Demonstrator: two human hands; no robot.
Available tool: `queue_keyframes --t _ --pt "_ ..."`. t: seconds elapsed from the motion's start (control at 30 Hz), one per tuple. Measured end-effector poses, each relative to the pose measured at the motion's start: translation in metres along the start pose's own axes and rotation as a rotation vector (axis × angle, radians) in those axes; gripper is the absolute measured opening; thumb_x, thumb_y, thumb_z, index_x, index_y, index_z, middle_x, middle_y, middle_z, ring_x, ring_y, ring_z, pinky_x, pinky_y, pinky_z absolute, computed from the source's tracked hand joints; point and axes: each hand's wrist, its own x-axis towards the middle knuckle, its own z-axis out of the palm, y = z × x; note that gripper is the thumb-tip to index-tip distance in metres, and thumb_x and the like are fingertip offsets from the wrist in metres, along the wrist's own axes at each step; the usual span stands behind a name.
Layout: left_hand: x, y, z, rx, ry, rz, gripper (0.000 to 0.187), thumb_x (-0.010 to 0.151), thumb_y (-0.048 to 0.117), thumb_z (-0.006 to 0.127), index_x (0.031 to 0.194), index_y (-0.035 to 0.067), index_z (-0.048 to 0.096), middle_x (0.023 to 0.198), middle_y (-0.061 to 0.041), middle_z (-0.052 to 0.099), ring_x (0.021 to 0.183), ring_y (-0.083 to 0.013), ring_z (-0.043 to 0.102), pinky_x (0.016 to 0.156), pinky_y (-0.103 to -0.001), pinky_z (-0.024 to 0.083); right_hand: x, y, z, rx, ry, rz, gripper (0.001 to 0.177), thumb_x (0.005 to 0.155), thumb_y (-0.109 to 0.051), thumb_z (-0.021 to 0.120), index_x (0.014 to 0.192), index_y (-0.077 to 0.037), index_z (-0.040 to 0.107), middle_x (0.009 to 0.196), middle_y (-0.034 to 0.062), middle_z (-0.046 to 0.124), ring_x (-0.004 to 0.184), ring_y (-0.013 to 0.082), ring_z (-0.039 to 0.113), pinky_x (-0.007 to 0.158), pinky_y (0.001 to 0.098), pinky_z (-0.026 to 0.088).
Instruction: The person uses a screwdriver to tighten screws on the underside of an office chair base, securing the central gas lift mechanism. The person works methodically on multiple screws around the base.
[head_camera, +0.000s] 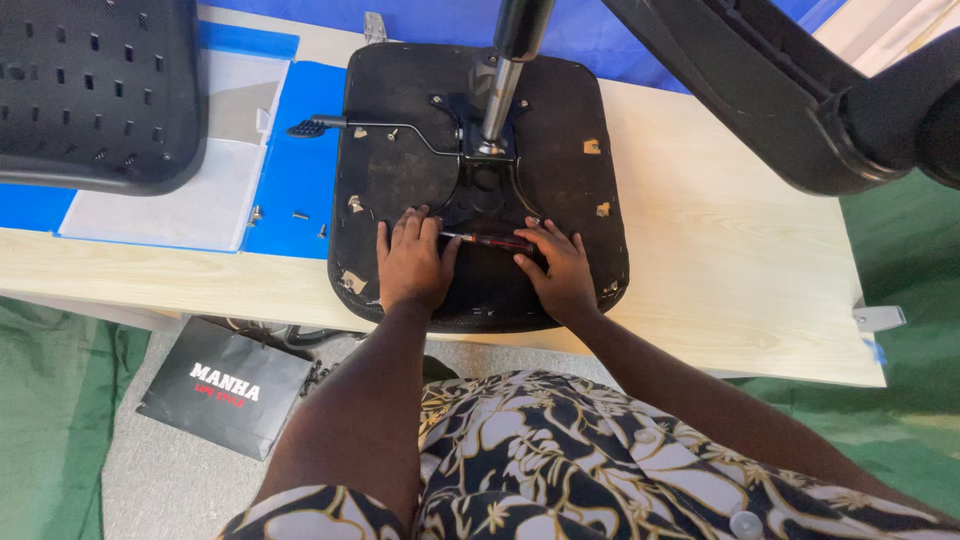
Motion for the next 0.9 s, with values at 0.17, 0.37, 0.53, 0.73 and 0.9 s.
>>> queue_keyframes --t 0.17,0.37,0.53,0.73,0.9 --pt "0.0 0.003 -0.004 -0.02 0.011 -0.008 0.038 0.095 0.044 0.064 0.119 0.015 0.064 0.145 -0.005 0.057 0.143 -0.025 0.045 0.122 -0.056 0.023 0.002 -0.002 -0.006 0.072 0.024 -0.018 0.037 0.094 -0.024 0.072 0.129 -0.017 0.067 0.146 0.0086 0.061 0.15 0.0313 0.039 0.122 0.0625 0.014" --pt "0.0 0.003 -0.002 -0.047 0.047 0.005 0.036 0.097 0.044 0.062 0.12 0.016 0.065 0.143 -0.005 0.059 0.141 -0.0263 0.047 0.12 -0.057 0.025 0.01 -0.009 -0.025 0.247 -0.028 0.07 0.037 0.088 -0.019 0.08 0.124 -0.014 0.072 0.113 0.0063 0.077 0.114 0.0205 0.067 0.105 0.0474 0.044" --pt "-0.001 0.0 0.004 -0.079 0.08 0.007 0.031 0.1 0.042 0.06 0.118 0.017 0.065 0.141 -0.005 0.061 0.14 -0.0265 0.049 0.12 -0.058 0.026 0.018 -0.018 -0.029 0.447 0.051 0.03 0.035 0.094 -0.014 0.08 0.127 -0.01 0.072 0.103 0.0032 0.074 0.093 0.0085 0.068 0.086 0.0257 0.057" --pt "-0.002 -0.007 0.011 -0.113 0.102 -0.006 0.028 0.099 0.029 0.06 0.121 0.014 0.067 0.142 -0.005 0.062 0.14 -0.0255 0.05 0.122 -0.054 0.027 0.049 -0.066 -0.026 0.733 0.211 -0.064 0.047 0.105 -0.007 0.07 0.148 -0.011 0.052 0.117 0.0043 0.064 0.103 0.0097 0.068 0.086 0.0259 0.061" --pt "-0.001 -0.009 0.013 -0.085 0.109 -0.008 0.033 0.098 0.026 0.061 0.126 0.012 0.07 0.141 -0.005 0.063 0.14 -0.0267 0.05 0.122 -0.053 0.027 0.07 -0.106 -0.023 0.654 0.058 -0.205 0.063 0.102 -0.001 0.063 0.157 -0.016 0.034 0.12 0.0058 0.064 0.106 0.0103 0.07 0.083 0.0251 0.061"
